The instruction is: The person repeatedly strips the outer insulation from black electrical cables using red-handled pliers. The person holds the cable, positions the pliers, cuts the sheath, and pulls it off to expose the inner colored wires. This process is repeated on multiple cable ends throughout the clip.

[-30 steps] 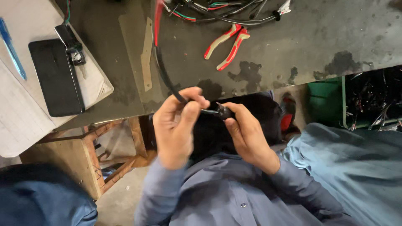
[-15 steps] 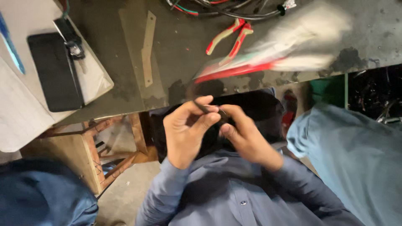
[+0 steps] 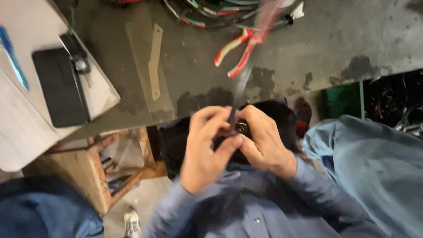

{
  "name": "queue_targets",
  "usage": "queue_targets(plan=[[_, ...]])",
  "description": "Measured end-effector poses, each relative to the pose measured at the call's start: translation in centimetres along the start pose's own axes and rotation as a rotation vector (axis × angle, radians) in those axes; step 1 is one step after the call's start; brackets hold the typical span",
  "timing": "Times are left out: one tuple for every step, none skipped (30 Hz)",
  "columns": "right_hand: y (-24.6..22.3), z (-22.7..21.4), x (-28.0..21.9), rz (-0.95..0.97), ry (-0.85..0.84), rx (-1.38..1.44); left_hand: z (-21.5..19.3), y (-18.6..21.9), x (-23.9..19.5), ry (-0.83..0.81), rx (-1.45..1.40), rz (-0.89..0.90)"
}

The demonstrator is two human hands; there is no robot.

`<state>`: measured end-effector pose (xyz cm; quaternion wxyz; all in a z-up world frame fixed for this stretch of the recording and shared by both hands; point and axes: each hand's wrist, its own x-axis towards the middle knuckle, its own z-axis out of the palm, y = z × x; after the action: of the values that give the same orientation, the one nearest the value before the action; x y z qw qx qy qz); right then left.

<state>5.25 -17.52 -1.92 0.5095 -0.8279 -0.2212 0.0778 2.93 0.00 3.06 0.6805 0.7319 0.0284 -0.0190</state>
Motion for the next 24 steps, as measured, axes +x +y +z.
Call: queue_targets(plan=[[-0.1,0.0,-0.1,-0.028,-0.012,0.035,-0.4,0.1,0.0,-0.064,0.033,-0.045],[-0.4,0.2,-0.4,-0.057,-0.024,0.070,-0.5,0.3,-0.3,-0.129,0.066,-0.089],[-0.5,0.3,0.0,-0.036,0.005,-0.022,-0.9,0.3,0.1,-0.195,0.103,-0.111],[-0.7,0.4,0.4,-0.015,0.035,-0.113,-0.9,0.3,0.3,-0.129,0.043,-0.137],[-0.9,0.5,0.5,0.015,0.071,-0.205,-0.9,0.2,0.4,-0.074,-0.019,-0.166],[-0.9,0.4,0.7,0.005,0.039,-0.172,-1.0,-0.1,0.5,-0.018,-0.081,-0.195],[-0.8,0.1,0.7,0.001,0.002,-0.145,-0.9,-0.5,0.6,-0.127,-0.055,-0.196],[-0.5,-0.4,0.7,-0.001,-0.035,-0.118,-1.3,-1.1,0.8,-0.236,-0.029,-0.195],[-0.3,-1.0,0.5,0.040,-0.151,0.011,-1.7,-1.6,0.5,-0.336,-0.003,-0.206],[0.0,-1.7,0.2,0.081,-0.266,0.142,-1.7,-2.2,0.3,-0.373,-0.130,-0.183],[0.2,-2.1,0.0,0.112,-0.377,0.277,-2.1,-2.8,0.1,-0.405,-0.249,-0.155],[0.1,-2.4,-0.3,0.189,-0.418,0.318,-2.1,-3.2,-0.1,-0.435,-0.367,-0.127],[0.3,-2.7,-0.3,0.257,-0.451,0.349,-1.9,-3.8,-0.1,-0.394,-0.504,-0.163],[0.4,-2.8,-0.2,0.324,-0.484,0.380,-1.3,-4.1,-0.1,-0.353,-0.640,-0.200],[0.4,-2.9,-0.5,0.243,-0.411,0.376,-0.8,-4.3,-0.2,-0.314,-0.779,-0.243],[0.6,-2.8,-0.6,0.162,-0.338,0.371,-0.9,-4.4,-0.2,-0.345,-0.540,-0.166],[0.7,-2.8,-0.8,0.081,-0.267,0.364,-0.3,-4.3,0.3,-0.370,-0.303,-0.088],[0.9,-3.2,-0.8,0.116,-0.182,0.363,-0.1,-4.1,1.0,-0.389,-0.066,-0.008],[1.0,-3.6,-1.0,0.156,-0.106,0.369,-0.3,-3.8,1.6,-0.345,0.040,0.195],[1.0,-4.0,-1.2,0.197,-0.030,0.374,-0.3,-3.5,3.3,-0.300,0.148,0.397],[1.1,-4.5,-1.0,0.217,-0.004,0.406,-0.4,-3.2,5.0,-0.128,0.315,0.385],[1.0,-5.1,-0.9,0.237,0.021,0.438,0.2,-2.7,6.7,0.045,0.480,0.370],[0.8,-5.7,-0.7,0.255,0.055,0.464,0.9,-2.5,9.2,0.086,0.666,0.397],[1.1,-5.5,0.1,0.290,0.081,0.292,1.5,-2.2,10.8,0.128,0.852,0.421]])
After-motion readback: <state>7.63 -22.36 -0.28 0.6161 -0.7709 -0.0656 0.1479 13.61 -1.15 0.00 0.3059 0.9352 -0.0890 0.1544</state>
